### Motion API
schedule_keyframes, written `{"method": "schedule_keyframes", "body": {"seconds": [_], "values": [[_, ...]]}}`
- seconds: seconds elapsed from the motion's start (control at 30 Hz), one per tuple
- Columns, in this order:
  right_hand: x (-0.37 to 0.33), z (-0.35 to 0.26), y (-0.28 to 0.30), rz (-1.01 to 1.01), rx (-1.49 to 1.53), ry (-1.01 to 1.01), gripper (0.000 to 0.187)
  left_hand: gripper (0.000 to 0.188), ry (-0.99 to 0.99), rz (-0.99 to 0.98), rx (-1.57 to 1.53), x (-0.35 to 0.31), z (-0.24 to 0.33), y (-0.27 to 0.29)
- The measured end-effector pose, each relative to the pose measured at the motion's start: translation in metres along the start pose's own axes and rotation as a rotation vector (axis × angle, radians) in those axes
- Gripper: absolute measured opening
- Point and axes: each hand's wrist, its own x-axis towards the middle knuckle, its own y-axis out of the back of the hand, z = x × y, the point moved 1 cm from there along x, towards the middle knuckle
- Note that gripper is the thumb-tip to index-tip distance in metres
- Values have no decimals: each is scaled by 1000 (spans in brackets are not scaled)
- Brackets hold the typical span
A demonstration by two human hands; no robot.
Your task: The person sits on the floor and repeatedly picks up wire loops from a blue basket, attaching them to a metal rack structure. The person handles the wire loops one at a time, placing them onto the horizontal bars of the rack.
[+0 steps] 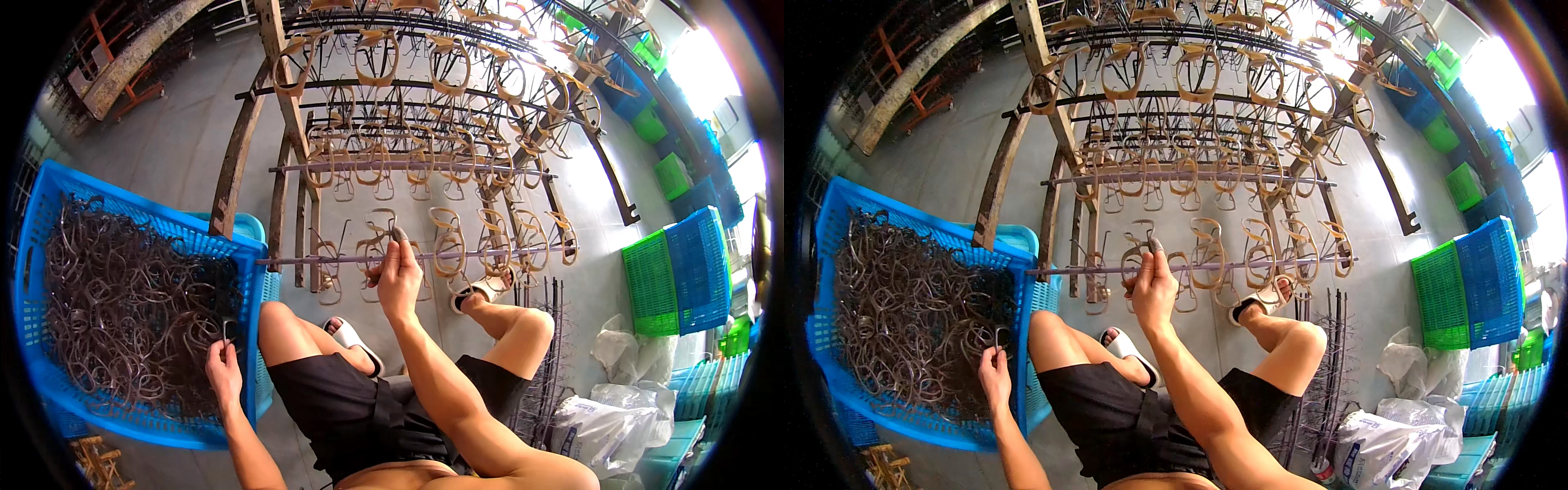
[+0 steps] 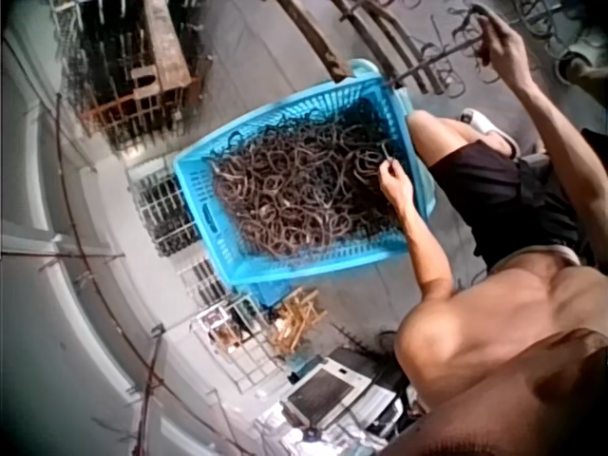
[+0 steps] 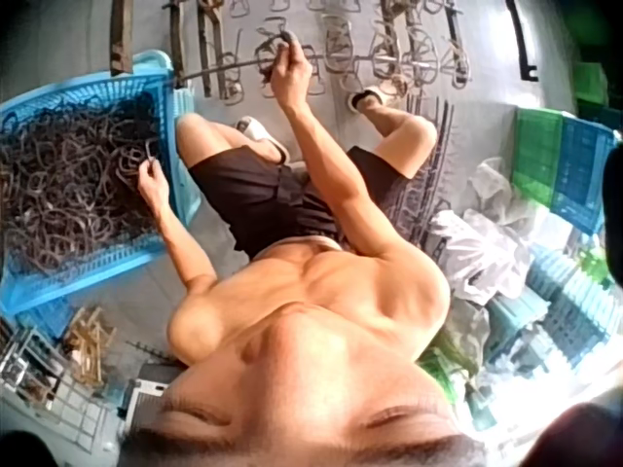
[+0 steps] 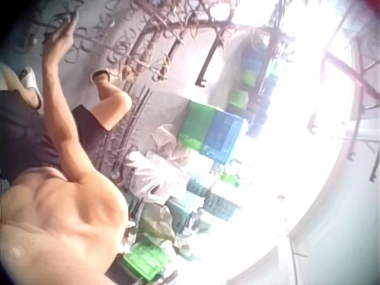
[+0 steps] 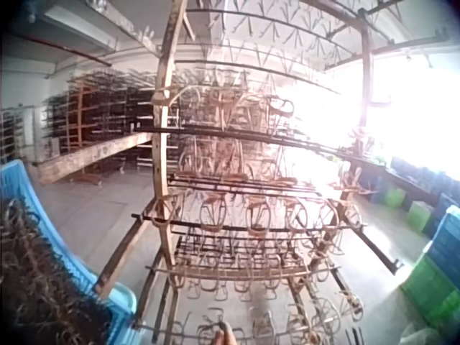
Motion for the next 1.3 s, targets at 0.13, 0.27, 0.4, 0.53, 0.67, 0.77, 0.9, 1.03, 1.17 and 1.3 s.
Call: {"method": "schedule_keyframes", "body": {"seconds": [0.13, 0.27, 0.4, 0.53, 0.67, 0.77, 0.9, 1.03, 1.17, 1.3], "values": [[2, -3, 0, 13, -104, -13, 21, 28, -86, 245, 187, 0, -7, 10], [3, -8, 2, 26, -292, 95, 18, 28, -84, 348, 392, -7, 33, 16], [5, -8, 5, 1, -199, 42, 20, 28, -219, 399, 437, -5, 38, 16], [11, -4, 11, -57, 133, -143, 23, 27, -312, 427, 203, -11, 53, 13], [11, -8, 16, -70, 153, -149, 21, 25, -25, 172, -165, -21, 71, 8], [12, -1, 22, -62, -201, 30, 22, 20, 100, -66, -488, -30, 93, -1], [-39, -50, 24, -91, -817, 591, 38, 17, -113, -527, -422, -39, 131, -5], [-92, -53, 24, -572, -367, 374, 51, 19, -73, -528, -669, -40, 153, -28], [-114, -40, 10, -381, -461, 491, 58, 20, -432, -545, -440, -31, 165, -38], [-79, -58, 16, -916, -446, 391, 51, 18, -548, -741, -376, -15, 171, -20]]}}
